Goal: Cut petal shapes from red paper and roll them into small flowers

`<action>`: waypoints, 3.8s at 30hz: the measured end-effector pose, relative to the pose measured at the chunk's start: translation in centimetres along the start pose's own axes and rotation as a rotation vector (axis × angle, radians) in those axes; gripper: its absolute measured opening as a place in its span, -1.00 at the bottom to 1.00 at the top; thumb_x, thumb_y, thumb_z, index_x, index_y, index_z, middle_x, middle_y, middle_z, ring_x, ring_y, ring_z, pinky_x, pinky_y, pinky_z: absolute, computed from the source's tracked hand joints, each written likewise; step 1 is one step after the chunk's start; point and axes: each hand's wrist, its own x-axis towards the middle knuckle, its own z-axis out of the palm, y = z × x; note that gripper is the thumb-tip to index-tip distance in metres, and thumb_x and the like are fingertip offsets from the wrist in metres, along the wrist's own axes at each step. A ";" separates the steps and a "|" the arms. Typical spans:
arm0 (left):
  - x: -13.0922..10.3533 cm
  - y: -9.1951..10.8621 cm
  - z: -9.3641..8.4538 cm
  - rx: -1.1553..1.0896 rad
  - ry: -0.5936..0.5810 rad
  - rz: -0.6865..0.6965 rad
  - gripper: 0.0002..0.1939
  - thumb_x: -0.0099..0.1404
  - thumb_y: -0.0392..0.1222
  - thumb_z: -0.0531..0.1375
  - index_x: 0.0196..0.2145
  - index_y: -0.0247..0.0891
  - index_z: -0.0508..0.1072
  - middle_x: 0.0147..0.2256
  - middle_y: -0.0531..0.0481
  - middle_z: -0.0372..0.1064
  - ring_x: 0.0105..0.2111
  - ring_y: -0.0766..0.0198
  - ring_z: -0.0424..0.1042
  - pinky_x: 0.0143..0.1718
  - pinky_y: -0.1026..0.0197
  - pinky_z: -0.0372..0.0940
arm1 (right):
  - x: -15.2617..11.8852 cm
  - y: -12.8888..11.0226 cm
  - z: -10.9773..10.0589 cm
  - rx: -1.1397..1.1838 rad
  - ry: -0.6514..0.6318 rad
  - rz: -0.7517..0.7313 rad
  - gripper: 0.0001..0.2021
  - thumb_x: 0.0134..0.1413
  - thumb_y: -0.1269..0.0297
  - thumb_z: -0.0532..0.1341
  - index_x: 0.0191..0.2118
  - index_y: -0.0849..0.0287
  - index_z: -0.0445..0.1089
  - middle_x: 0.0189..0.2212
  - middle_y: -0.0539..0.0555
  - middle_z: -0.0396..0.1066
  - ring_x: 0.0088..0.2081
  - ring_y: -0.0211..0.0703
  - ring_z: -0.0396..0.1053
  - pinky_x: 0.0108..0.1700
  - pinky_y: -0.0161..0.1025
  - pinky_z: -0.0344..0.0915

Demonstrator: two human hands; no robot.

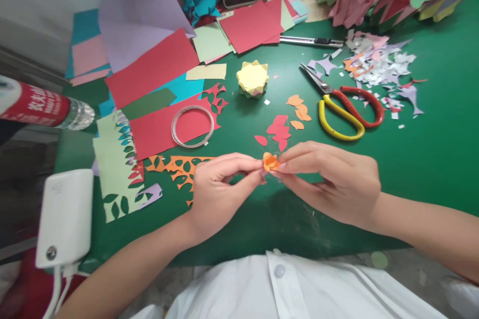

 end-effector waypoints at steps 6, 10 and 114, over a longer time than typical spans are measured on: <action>0.1 0.0 0.1 -0.256 0.035 -0.129 -0.87 0.11 -0.42 0.35 -0.46 -0.21 0.61 -0.48 0.07 0.53 -0.56 0.39 0.47 -0.52 0.36 0.44 | -0.5 0.0 0.6 0.232 0.097 0.247 -0.79 0.03 0.52 0.32 -0.24 0.16 0.34 -0.37 0.01 0.45 -0.34 -0.22 0.52 -0.28 -0.32 0.56; 0.0 -0.1 0.2 -0.288 0.053 -0.205 -0.91 0.10 -0.35 0.38 -0.47 -0.19 0.61 -0.47 0.06 0.53 -0.55 0.37 0.47 -0.49 0.31 0.45 | -0.3 0.1 0.6 0.299 0.078 0.314 -0.84 0.03 0.51 0.33 -0.26 0.20 0.39 -0.39 0.01 0.49 -0.35 -0.25 0.51 -0.26 -0.34 0.56; 0.1 0.3 0.7 -0.672 -0.055 -0.564 -0.92 0.16 -0.33 0.34 -0.43 -0.20 0.64 -0.59 0.15 0.47 -0.59 0.54 0.38 -0.57 0.52 0.32 | 0.3 0.8 0.0 -0.176 0.025 -0.135 -0.82 0.00 0.61 0.32 -0.33 0.20 0.42 -0.48 0.05 0.54 -0.42 -0.27 0.52 -0.33 -0.43 0.50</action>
